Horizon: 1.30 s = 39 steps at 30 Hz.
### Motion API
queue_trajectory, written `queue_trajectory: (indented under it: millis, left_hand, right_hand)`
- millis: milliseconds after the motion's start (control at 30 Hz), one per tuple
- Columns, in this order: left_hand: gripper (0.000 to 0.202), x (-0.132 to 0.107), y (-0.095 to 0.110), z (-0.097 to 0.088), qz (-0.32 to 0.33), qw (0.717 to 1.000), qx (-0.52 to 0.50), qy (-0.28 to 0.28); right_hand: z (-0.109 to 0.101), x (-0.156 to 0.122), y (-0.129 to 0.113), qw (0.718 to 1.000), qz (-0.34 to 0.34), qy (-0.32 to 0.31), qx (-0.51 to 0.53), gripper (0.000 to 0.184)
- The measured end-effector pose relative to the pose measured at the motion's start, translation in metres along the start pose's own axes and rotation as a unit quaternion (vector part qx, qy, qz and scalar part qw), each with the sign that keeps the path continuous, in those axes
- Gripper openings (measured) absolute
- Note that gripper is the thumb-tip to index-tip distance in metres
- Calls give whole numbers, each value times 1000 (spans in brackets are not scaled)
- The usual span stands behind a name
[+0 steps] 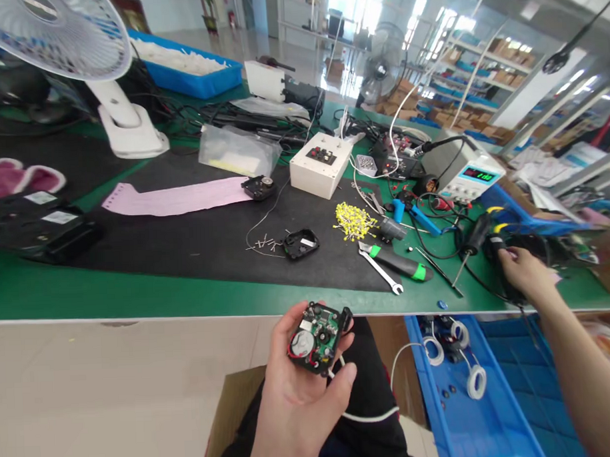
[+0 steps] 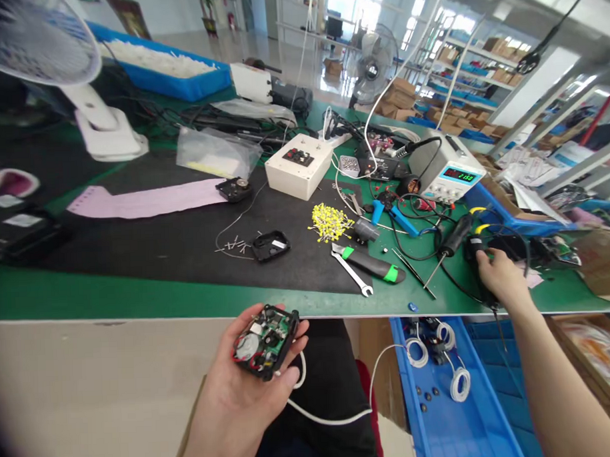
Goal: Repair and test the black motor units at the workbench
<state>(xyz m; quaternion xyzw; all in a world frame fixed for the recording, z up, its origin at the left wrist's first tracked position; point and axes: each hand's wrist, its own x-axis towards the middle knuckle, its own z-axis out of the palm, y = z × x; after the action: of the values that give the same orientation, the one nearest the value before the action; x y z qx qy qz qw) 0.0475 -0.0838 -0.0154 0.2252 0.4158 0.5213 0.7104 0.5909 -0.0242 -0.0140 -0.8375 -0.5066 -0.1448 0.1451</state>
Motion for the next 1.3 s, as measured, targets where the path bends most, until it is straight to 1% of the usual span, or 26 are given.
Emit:
queue_trajectory:
  millis: [67, 100, 167, 233, 267, 300, 333, 367, 400, 433, 500, 533, 600, 700, 933, 1000, 1100, 1200, 1300]
  left_hand:
    - [78, 2, -5, -4, 7, 1000, 22, -15]
    - [76, 2, -8, -6, 13, 999, 38, -23]
    - [73, 2, -14, -10, 40, 996, 80, -27]
    - [73, 2, -20, -11, 79, 989, 124, -18]
    - [73, 2, -22, -12, 100, 984, 144, -18]
    - [74, 2, -24, -12, 117, 980, 162, -24]
    - [76, 2, -25, -12, 130, 974, 180, -35]
    - [77, 2, -26, -13, 139, 969, 199, -49]
    - [79, 1, -26, -14, 145, 964, 216, -61]
    - [80, 1, -26, -15, 147, 959, 231, -73]
    - [82, -1, -25, -18, 151, 951, 256, -88]
    - [83, -2, -23, -20, 154, 947, 267, -95]
    - [84, -5, -21, -23, 160, 938, 287, -105]
    - [83, -7, -16, -26, 151, 934, 302, -116]
    - [83, -8, -8, -27, 119, 945, 275, -135]
    - [81, -8, -6, -27, 110, 945, 272, -142]
    - [80, -7, -5, -29, 105, 939, 291, -148]
    - [77, -5, -5, -31, 112, 935, 304, -142]
    - [69, 0, -5, -32, 93, 952, 263, -125]
  right_hand:
    - [-5, -6, -5, 1000, 17, -13, -21, 43]
    - [-10, -10, -12, 999, 26, -8, -30, 44]
    - [-26, -21, -36, 999, 32, 15, -36, 49]
    - [-49, -43, -79, 999, 15, 35, -5, 48]
    - [-63, -58, -105, 999, -4, 34, 37, 42]
    - [-78, -75, -135, 992, -32, 46, 117, 34]
    - [-93, -93, -165, 982, -92, 27, 165, 29]
    - [-106, -110, -194, 961, -186, -7, 203, 23]
    - [-117, -126, -221, 914, -305, -64, 258, 18]
    - [-125, -139, -245, 861, -405, -103, 291, 17]
    - [-131, -157, -279, 805, -477, -169, 311, 22]
    - [-130, -161, -289, 790, -493, -188, 311, 23]
    - [-125, -165, -300, 777, -508, -211, 307, 20]
    - [-118, -164, -303, 770, -520, -221, 297, 19]
    - [-117, -166, -304, 759, -528, -254, 283, 32]
    - [-116, -166, -304, 759, -531, -259, 274, 30]
    - [-117, -166, -305, 760, -532, -268, 262, 23]
    - [-120, -168, -306, 755, -531, -279, 265, 23]
    - [-119, -165, -306, 765, -519, -261, 277, 22]
